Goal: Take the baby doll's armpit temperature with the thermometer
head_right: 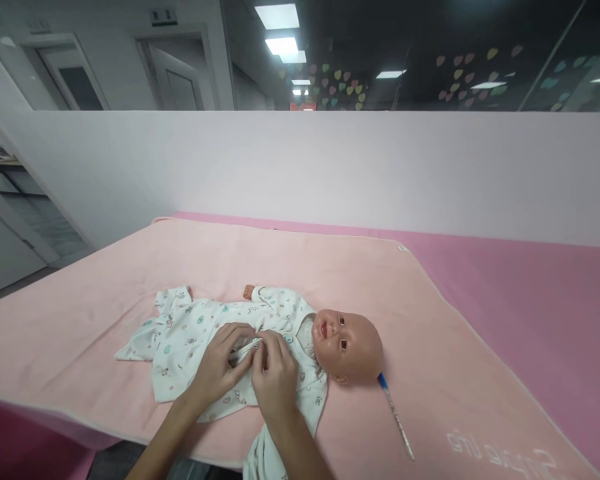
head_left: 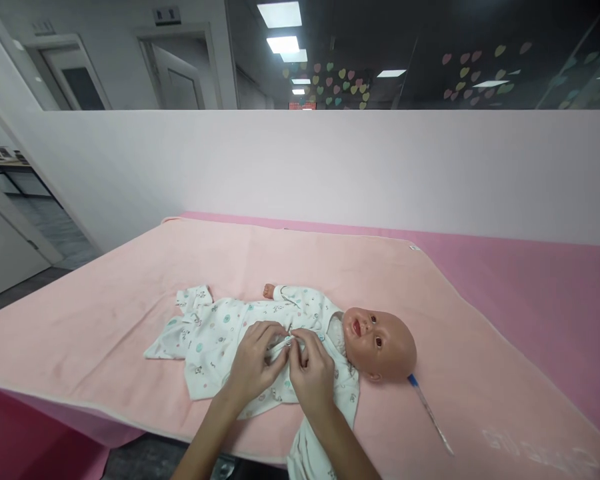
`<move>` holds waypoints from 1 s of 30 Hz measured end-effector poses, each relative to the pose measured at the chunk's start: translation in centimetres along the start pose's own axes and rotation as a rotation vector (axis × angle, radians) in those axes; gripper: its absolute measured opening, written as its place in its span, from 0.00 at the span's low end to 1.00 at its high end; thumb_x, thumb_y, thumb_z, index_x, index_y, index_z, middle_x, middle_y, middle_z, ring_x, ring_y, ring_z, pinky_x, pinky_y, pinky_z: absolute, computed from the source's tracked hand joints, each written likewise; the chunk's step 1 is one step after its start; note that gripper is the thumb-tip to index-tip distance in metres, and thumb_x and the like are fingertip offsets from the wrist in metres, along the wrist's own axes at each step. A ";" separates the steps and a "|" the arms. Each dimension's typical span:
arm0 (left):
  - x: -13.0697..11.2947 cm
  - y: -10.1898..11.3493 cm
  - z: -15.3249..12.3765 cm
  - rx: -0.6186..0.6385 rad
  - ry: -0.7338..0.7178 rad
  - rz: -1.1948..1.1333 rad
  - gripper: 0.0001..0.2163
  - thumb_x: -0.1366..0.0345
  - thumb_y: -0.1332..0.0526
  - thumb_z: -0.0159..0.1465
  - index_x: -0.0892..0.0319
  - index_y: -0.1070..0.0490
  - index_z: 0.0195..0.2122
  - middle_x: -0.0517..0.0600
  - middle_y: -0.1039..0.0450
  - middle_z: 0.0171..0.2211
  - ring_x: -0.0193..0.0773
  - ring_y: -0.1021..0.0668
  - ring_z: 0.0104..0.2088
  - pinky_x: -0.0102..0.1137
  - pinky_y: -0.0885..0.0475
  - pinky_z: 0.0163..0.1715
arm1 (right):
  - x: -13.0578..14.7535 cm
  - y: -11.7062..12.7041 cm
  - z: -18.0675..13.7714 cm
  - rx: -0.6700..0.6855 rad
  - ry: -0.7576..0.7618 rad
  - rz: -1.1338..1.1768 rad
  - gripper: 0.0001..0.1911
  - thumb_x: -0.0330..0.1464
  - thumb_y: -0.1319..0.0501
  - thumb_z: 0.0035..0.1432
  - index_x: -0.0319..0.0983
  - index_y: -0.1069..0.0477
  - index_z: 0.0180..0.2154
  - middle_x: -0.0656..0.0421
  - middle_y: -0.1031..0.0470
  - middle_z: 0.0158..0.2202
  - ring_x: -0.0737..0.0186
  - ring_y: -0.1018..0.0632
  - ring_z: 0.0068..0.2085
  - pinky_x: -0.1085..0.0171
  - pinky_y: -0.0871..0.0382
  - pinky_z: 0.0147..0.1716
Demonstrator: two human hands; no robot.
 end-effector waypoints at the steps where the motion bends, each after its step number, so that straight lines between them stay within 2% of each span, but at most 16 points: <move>1: 0.0 0.1 0.0 -0.004 0.001 -0.006 0.07 0.66 0.47 0.61 0.56 0.33 0.38 0.51 0.31 0.39 0.39 0.30 0.40 0.34 0.34 0.41 | 0.0 0.0 0.0 0.006 -0.007 -0.008 0.11 0.26 0.51 0.57 0.38 0.31 0.36 0.56 0.26 0.32 0.65 0.25 0.30 0.67 0.30 0.29; 6: -0.4 0.0 -0.1 -0.010 -0.034 0.042 0.09 0.66 0.49 0.61 0.57 0.35 0.41 0.52 0.32 0.40 0.40 0.30 0.41 0.35 0.34 0.41 | -0.3 -0.2 0.0 0.030 -0.022 -0.028 0.12 0.27 0.51 0.57 0.39 0.30 0.35 0.58 0.26 0.30 0.66 0.26 0.27 0.67 0.32 0.26; 13: -0.1 -0.5 0.0 0.023 -0.021 0.072 0.08 0.66 0.49 0.62 0.57 0.33 0.39 0.52 0.33 0.40 0.39 0.30 0.40 0.36 0.34 0.41 | -0.5 -0.4 -0.2 0.050 0.013 0.025 0.12 0.26 0.52 0.58 0.40 0.30 0.35 0.58 0.25 0.32 0.65 0.25 0.33 0.67 0.31 0.31; 20: 1.2 -0.6 0.2 0.125 0.103 -0.130 0.08 0.62 0.49 0.63 0.55 0.32 0.38 0.51 0.35 0.43 0.39 0.31 0.43 0.35 0.35 0.44 | -0.4 -0.5 -0.3 0.068 -0.002 0.037 0.12 0.26 0.52 0.59 0.40 0.31 0.35 0.58 0.26 0.32 0.65 0.25 0.33 0.67 0.32 0.32; 24: 1.6 -0.6 0.3 0.182 0.152 -0.271 0.07 0.63 0.47 0.62 0.56 0.32 0.35 0.50 0.35 0.43 0.38 0.31 0.43 0.31 0.33 0.39 | -0.3 -0.5 -0.4 0.076 0.001 0.042 0.12 0.27 0.52 0.60 0.40 0.31 0.35 0.58 0.26 0.31 0.66 0.26 0.33 0.68 0.33 0.32; 28: 1.8 0.1 0.1 0.152 0.151 -0.424 0.07 0.61 0.43 0.59 0.59 0.33 0.30 0.52 0.35 0.41 0.38 0.31 0.41 0.31 0.33 0.39 | -0.5 -0.3 -0.4 0.052 -0.010 0.045 0.12 0.27 0.53 0.60 0.39 0.31 0.35 0.58 0.26 0.32 0.65 0.26 0.34 0.67 0.32 0.33; 30: 2.0 0.3 -0.1 0.120 0.159 -0.462 0.07 0.60 0.43 0.59 0.59 0.33 0.32 0.52 0.36 0.42 0.37 0.30 0.39 0.30 0.33 0.37 | -0.7 -0.4 -0.4 0.054 -0.023 0.041 0.12 0.28 0.53 0.60 0.39 0.31 0.36 0.57 0.26 0.32 0.65 0.26 0.34 0.67 0.33 0.32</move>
Point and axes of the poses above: each hand's wrist, its own z-axis towards the middle knuckle, its own y-axis out of the back of the hand, x = y × z, the point moved 9 cm from there along z, towards the middle knuckle
